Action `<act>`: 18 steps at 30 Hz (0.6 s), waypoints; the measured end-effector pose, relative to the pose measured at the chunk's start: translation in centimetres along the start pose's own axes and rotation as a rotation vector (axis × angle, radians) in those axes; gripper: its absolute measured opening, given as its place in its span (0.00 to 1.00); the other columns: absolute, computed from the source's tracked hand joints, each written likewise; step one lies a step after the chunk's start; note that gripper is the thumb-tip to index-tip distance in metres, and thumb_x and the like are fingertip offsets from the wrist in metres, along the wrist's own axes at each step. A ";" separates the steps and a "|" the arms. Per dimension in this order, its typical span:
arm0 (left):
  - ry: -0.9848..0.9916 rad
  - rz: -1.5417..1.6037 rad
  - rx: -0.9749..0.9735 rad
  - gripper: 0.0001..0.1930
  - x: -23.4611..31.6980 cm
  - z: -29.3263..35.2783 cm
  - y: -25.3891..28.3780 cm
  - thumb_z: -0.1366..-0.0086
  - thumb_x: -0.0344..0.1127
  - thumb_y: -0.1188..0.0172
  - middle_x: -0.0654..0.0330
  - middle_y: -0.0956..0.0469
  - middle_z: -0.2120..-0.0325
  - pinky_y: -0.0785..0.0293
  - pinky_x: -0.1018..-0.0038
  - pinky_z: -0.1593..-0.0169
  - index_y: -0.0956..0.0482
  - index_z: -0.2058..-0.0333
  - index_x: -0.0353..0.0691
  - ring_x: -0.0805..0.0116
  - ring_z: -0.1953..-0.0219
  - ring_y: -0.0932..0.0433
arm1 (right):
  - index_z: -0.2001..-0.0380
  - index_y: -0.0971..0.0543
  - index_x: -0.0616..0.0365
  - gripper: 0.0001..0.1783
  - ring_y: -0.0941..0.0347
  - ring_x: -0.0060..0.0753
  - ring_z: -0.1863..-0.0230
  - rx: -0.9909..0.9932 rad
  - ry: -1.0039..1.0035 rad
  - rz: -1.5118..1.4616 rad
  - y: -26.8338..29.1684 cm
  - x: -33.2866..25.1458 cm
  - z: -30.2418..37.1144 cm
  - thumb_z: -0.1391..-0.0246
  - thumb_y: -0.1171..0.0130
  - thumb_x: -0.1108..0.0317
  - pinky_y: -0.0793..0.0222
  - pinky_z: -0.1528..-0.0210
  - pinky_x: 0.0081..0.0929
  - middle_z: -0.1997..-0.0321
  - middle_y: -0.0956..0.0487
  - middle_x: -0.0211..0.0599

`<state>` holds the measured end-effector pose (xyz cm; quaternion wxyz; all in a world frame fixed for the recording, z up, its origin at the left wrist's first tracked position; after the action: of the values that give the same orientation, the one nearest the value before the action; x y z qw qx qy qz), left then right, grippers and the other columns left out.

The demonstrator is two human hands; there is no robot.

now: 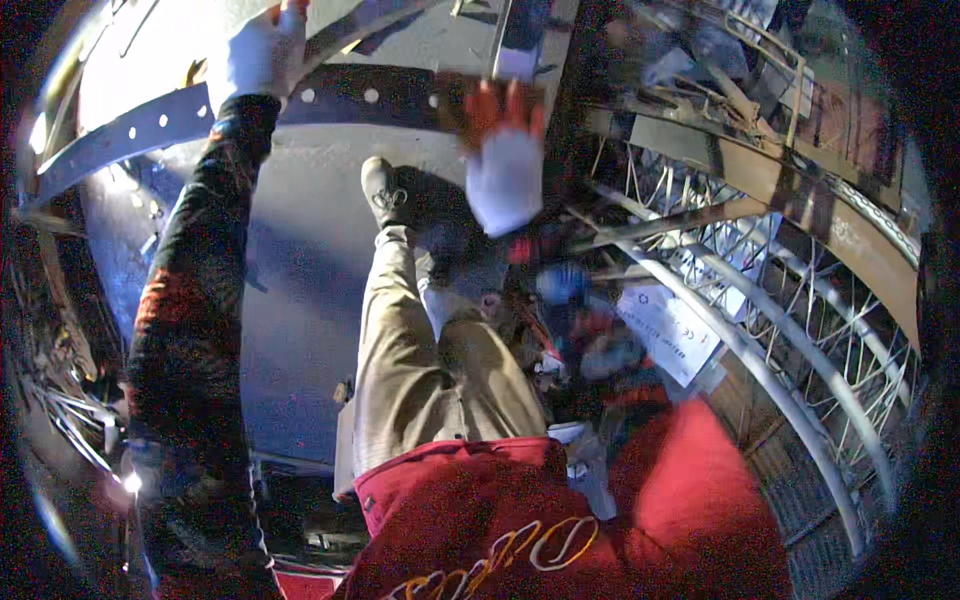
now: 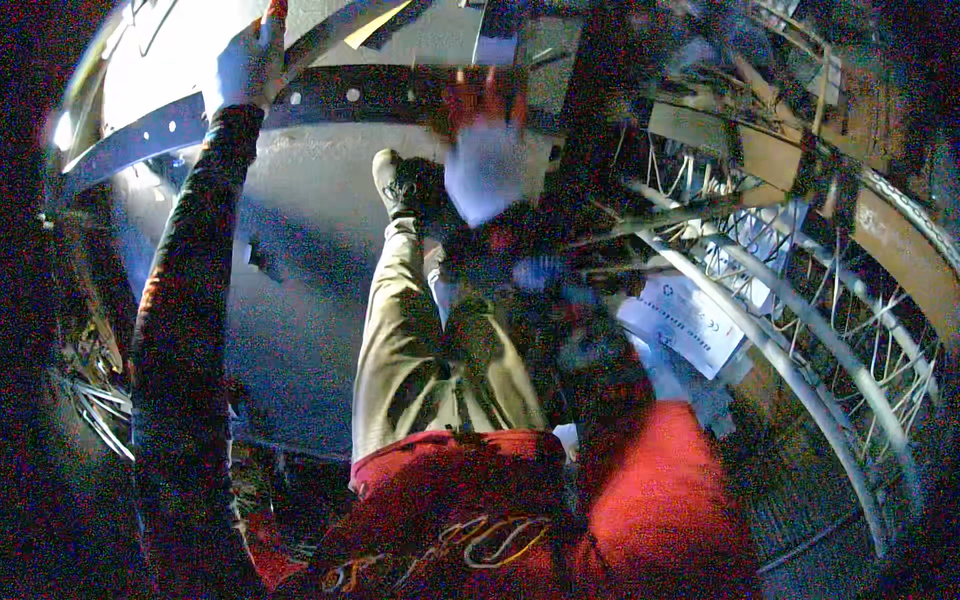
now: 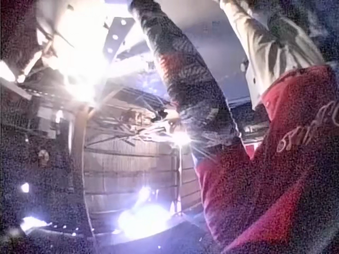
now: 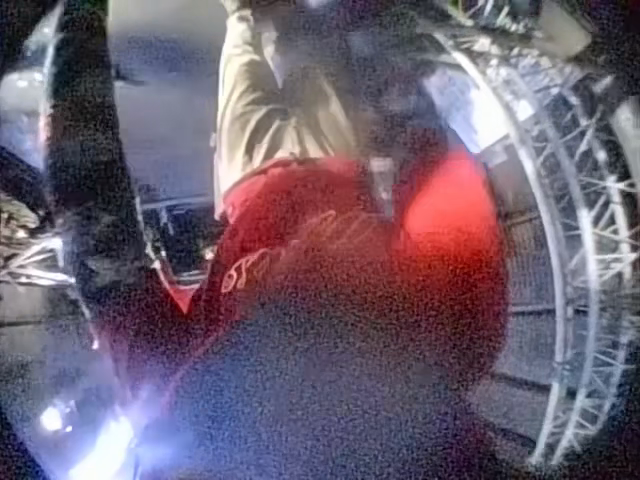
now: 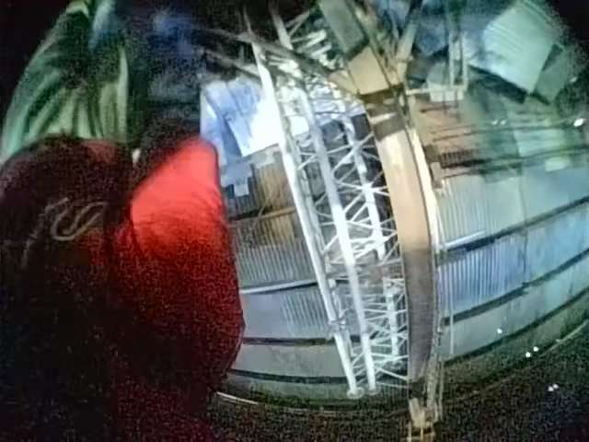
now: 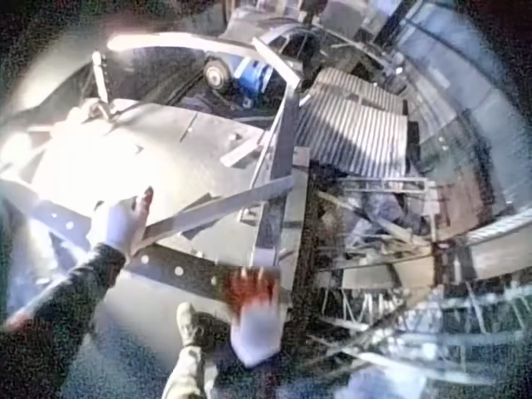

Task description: Assembling a metal structure by positioning and attaching metal plates and brackets to a frame.

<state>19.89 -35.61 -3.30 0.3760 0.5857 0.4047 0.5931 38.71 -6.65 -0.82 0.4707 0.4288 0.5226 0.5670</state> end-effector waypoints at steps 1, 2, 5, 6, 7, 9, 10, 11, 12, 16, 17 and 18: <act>0.036 -0.041 0.010 0.31 -1.8 0.5 0.8 0.32 0.63 0.62 0.44 0.19 0.65 0.27 0.53 0.56 0.20 0.59 0.41 0.42 0.60 0.21 | 0.33 0.38 0.51 0.33 0.54 0.57 0.26 0.024 0.052 -0.101 -1.2 -1.8 1.3 0.42 0.52 0.56 0.62 0.29 0.61 0.29 0.39 0.39; 0.057 -0.039 0.015 0.32 -1.7 0.7 0.9 0.32 0.64 0.62 0.44 0.19 0.65 0.27 0.53 0.55 0.20 0.58 0.42 0.41 0.60 0.21 | 0.33 0.39 0.52 0.33 0.54 0.58 0.26 0.043 0.085 -0.161 -0.3 -2.2 2.0 0.41 0.54 0.57 0.62 0.28 0.61 0.29 0.39 0.40; 0.050 0.025 -0.089 0.32 2.1 -0.7 0.1 0.32 0.64 0.62 0.43 0.19 0.65 0.27 0.54 0.55 0.20 0.57 0.42 0.41 0.59 0.21 | 0.35 0.35 0.52 0.30 0.44 0.58 0.31 -0.021 -0.112 -0.123 0.5 5.5 -3.7 0.41 0.50 0.60 0.56 0.30 0.61 0.30 0.38 0.46; 0.052 0.014 -0.099 0.32 1.9 -0.3 -0.1 0.32 0.64 0.62 0.43 0.19 0.65 0.27 0.54 0.55 0.20 0.57 0.42 0.41 0.59 0.21 | 0.35 0.36 0.52 0.31 0.43 0.58 0.32 -0.188 -0.210 -0.157 -0.3 6.9 -5.4 0.41 0.50 0.59 0.55 0.30 0.60 0.30 0.38 0.46; 0.063 0.000 -0.086 0.33 1.0 -0.6 0.3 0.32 0.65 0.63 0.43 0.19 0.65 0.27 0.54 0.55 0.20 0.58 0.42 0.41 0.59 0.21 | 0.35 0.36 0.52 0.31 0.43 0.58 0.32 -0.191 -0.201 -0.174 -0.7 6.0 -5.5 0.41 0.50 0.59 0.55 0.30 0.60 0.30 0.38 0.46; -0.143 -0.205 -0.020 0.36 -0.5 0.2 0.8 0.32 0.67 0.66 0.43 0.19 0.65 0.28 0.53 0.54 0.19 0.61 0.40 0.41 0.59 0.21 | 0.33 0.38 0.51 0.33 0.43 0.59 0.32 0.241 -0.039 -0.191 0.0 3.3 -5.3 0.40 0.52 0.55 0.54 0.31 0.60 0.30 0.38 0.45; -0.164 -0.158 -0.018 0.36 2.2 -0.2 0.2 0.32 0.67 0.66 0.43 0.19 0.65 0.28 0.53 0.54 0.19 0.61 0.40 0.41 0.59 0.21 | 0.33 0.38 0.50 0.32 0.45 0.59 0.31 0.166 -0.071 0.062 -0.4 3.3 -2.4 0.39 0.53 0.54 0.55 0.30 0.60 0.30 0.38 0.43; 0.001 -0.058 -0.090 0.36 3.7 0.4 1.2 0.32 0.67 0.65 0.43 0.19 0.66 0.28 0.53 0.54 0.20 0.61 0.40 0.41 0.59 0.21 | 0.33 0.38 0.50 0.32 0.46 0.58 0.30 0.078 -0.081 0.005 -0.6 1.9 1.1 0.39 0.52 0.54 0.56 0.30 0.60 0.29 0.39 0.42; 0.191 -0.010 -0.146 0.36 2.4 1.4 3.5 0.33 0.67 0.65 0.43 0.19 0.66 0.28 0.53 0.54 0.20 0.62 0.39 0.41 0.59 0.21 | 0.33 0.38 0.50 0.32 0.47 0.57 0.30 -0.005 -0.060 -0.105 -1.2 -0.9 2.8 0.39 0.51 0.55 0.56 0.30 0.60 0.29 0.40 0.42; 0.114 0.030 -0.070 0.37 0.6 -0.7 0.7 0.34 0.70 0.64 0.43 0.20 0.68 0.28 0.54 0.56 0.20 0.65 0.39 0.40 0.61 0.21 | 0.34 0.37 0.51 0.32 0.46 0.58 0.30 0.248 -0.086 -0.104 0.6 3.8 -2.3 0.40 0.51 0.55 0.54 0.30 0.59 0.31 0.36 0.43; 0.068 0.011 -0.084 0.37 0.2 -1.1 -0.5 0.34 0.70 0.65 0.43 0.20 0.69 0.29 0.54 0.55 0.21 0.65 0.39 0.40 0.61 0.21 | 0.34 0.37 0.51 0.32 0.45 0.58 0.31 -0.116 -0.191 -0.167 0.0 6.3 -6.0 0.40 0.50 0.55 0.53 0.31 0.59 0.32 0.36 0.42; 0.092 -0.043 -0.083 0.37 -1.6 -0.2 1.0 0.34 0.70 0.65 0.43 0.20 0.69 0.29 0.54 0.55 0.21 0.65 0.39 0.40 0.61 0.21 | 0.34 0.36 0.52 0.32 0.45 0.58 0.31 -0.491 -0.252 -0.275 -0.8 5.3 -8.3 0.40 0.50 0.55 0.52 0.31 0.59 0.32 0.35 0.42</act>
<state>19.75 -37.46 -3.00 0.3936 0.5331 0.4090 0.6274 29.65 -3.03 -2.36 0.6935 0.2945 0.3608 0.5498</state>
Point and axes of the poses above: each hand's wrist, its own z-axis away from the middle knuckle, its own y-axis out of the back of the hand, x = y × z, the point moved 3 cm from there along -z, towards the middle knuckle
